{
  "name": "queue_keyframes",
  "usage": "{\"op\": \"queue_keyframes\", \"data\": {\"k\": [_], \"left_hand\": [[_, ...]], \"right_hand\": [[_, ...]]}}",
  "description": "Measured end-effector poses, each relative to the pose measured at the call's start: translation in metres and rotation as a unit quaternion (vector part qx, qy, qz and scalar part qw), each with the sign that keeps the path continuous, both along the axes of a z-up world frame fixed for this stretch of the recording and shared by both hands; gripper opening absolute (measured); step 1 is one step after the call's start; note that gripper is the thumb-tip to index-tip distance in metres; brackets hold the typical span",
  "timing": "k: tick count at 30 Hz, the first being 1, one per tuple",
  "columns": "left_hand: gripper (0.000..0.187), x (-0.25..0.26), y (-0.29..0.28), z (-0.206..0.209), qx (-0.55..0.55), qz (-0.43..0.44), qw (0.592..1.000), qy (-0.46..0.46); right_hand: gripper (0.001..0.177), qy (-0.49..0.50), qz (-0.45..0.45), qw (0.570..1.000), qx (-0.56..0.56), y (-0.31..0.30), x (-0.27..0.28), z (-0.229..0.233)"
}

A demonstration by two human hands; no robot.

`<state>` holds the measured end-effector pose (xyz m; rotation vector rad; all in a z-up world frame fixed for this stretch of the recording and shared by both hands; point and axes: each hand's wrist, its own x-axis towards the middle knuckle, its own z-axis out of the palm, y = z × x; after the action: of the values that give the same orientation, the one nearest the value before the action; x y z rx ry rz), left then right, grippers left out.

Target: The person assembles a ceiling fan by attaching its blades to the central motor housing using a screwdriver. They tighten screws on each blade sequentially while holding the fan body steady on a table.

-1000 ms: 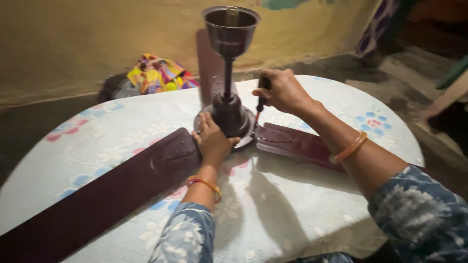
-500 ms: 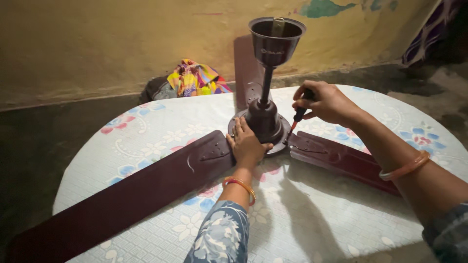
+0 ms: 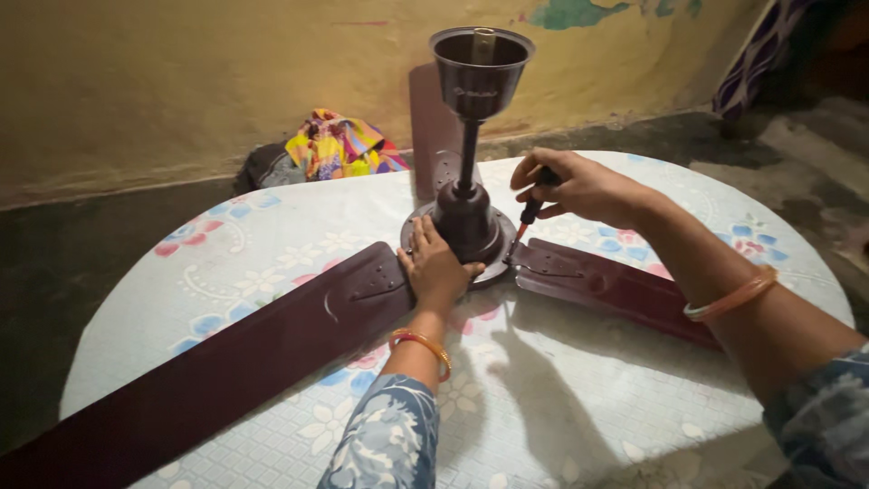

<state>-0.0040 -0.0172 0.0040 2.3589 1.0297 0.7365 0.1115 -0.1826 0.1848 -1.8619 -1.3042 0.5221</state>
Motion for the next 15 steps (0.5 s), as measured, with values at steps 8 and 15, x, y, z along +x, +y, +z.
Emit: {"op": "queue_keyframes", "data": {"k": [8,15], "left_hand": [[0.137,0.000,0.002,-0.008,0.044,-0.009,0.999,-0.010],[0.136,0.000,0.005,-0.009,0.025,-0.024,0.999,-0.013]], "right_hand": [[0.026,-0.192,-0.185,0.964,-0.008,0.003,-0.013,-0.010],[0.028,-0.007,-0.024,0.998,0.054,0.005,0.016,-0.022]]}}
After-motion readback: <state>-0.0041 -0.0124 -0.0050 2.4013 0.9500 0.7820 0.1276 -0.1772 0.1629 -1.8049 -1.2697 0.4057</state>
